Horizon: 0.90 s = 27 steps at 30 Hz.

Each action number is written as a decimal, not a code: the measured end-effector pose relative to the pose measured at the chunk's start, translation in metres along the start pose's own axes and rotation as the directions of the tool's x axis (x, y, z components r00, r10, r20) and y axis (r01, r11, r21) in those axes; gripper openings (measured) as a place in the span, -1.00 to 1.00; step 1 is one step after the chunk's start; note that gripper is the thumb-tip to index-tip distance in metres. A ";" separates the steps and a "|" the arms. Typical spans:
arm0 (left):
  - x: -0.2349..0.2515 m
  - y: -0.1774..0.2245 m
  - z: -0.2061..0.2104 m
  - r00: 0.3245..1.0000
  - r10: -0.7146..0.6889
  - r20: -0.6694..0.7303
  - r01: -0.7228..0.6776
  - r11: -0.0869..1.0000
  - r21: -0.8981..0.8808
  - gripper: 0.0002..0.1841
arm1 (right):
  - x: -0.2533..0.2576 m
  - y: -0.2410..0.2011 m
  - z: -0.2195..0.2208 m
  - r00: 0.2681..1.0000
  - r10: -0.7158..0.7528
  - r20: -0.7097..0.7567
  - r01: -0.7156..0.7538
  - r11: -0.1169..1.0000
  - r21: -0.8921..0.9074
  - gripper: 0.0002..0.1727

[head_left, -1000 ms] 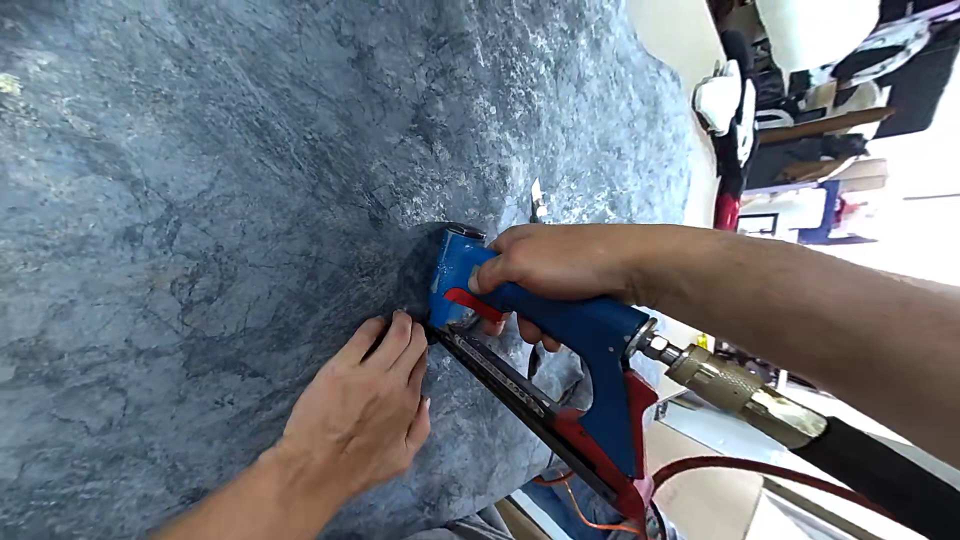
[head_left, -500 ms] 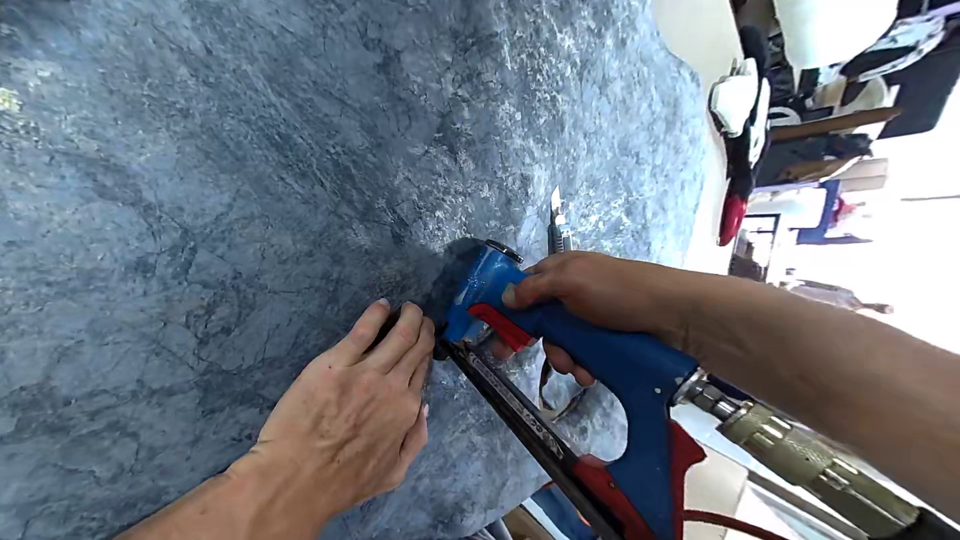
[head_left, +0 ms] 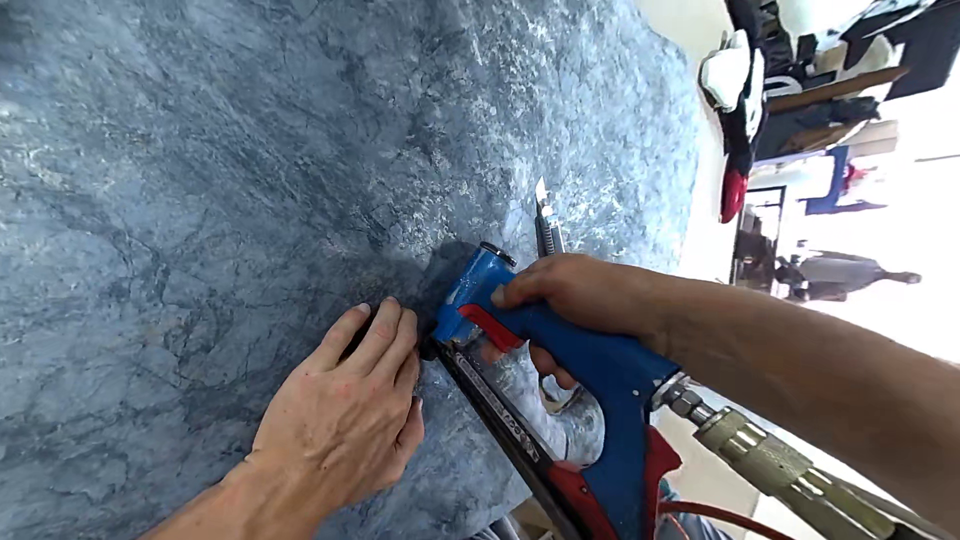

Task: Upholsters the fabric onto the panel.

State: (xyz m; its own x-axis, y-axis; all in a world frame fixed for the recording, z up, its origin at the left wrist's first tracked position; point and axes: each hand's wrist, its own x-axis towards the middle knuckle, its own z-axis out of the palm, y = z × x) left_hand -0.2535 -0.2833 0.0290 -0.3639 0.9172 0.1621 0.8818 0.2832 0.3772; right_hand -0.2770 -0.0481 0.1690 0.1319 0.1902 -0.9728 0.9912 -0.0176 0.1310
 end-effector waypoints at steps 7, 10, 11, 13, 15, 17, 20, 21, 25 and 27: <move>0.001 0.001 -0.001 1.000 -0.013 0.023 0.013 1.000 0.000 -0.37 | 0.005 0.003 -0.001 0.999 0.020 0.032 -0.024 0.994 0.103 -0.58; 0.002 0.000 -0.001 1.000 -0.014 0.013 0.014 1.000 0.006 -0.38 | 0.006 -0.003 -0.002 0.998 0.018 0.062 -0.021 0.999 0.036 -0.58; 0.002 -0.001 -0.001 1.000 -0.015 0.012 0.015 1.000 0.007 -0.38 | 0.006 -0.005 -0.001 0.999 0.010 0.052 -0.010 1.000 0.010 -0.58; 0.002 -0.001 0.000 1.000 -0.011 0.015 0.011 1.000 0.001 -0.38 | 0.007 -0.006 0.001 0.999 0.009 0.045 -0.007 1.000 -0.025 -0.57; 0.003 -0.002 0.000 1.000 -0.006 0.001 0.006 1.000 0.010 -0.38 | 0.008 -0.002 -0.004 0.998 -0.015 0.065 0.017 1.000 -0.026 -0.58; 0.004 -0.005 -0.001 1.000 0.000 -0.016 0.000 1.000 0.023 -0.35 | 0.008 0.015 -0.017 0.991 -0.083 0.107 0.080 0.996 0.035 -0.57; 0.000 -0.007 -0.004 0.997 -0.003 -0.074 0.002 1.000 -0.014 -0.29 | -0.006 0.065 -0.044 0.982 -0.185 0.039 0.173 0.964 0.201 -0.49; -0.001 -0.008 -0.004 0.995 -0.004 -0.097 0.000 0.999 -0.036 -0.32 | -0.016 0.085 -0.053 0.974 -0.218 -0.065 0.228 0.941 0.249 -0.47; -0.004 -0.008 0.000 0.981 0.056 -0.184 -0.064 0.997 -0.036 -0.53 | -0.031 0.196 -0.082 0.735 -0.461 -0.498 0.592 0.794 0.139 -0.56; -0.005 -0.005 0.002 0.979 0.126 -0.159 -0.128 0.992 0.001 -0.52 | -0.018 0.256 -0.084 0.544 -0.567 -0.618 0.667 0.739 -0.092 -0.35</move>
State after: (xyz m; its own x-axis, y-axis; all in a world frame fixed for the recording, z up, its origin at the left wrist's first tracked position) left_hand -0.2562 -0.2887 0.0249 -0.2929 0.8894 0.3510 0.9212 0.1641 0.3529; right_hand -0.0259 0.0266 0.2362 -0.4955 0.7203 -0.4854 0.8201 0.2037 -0.5348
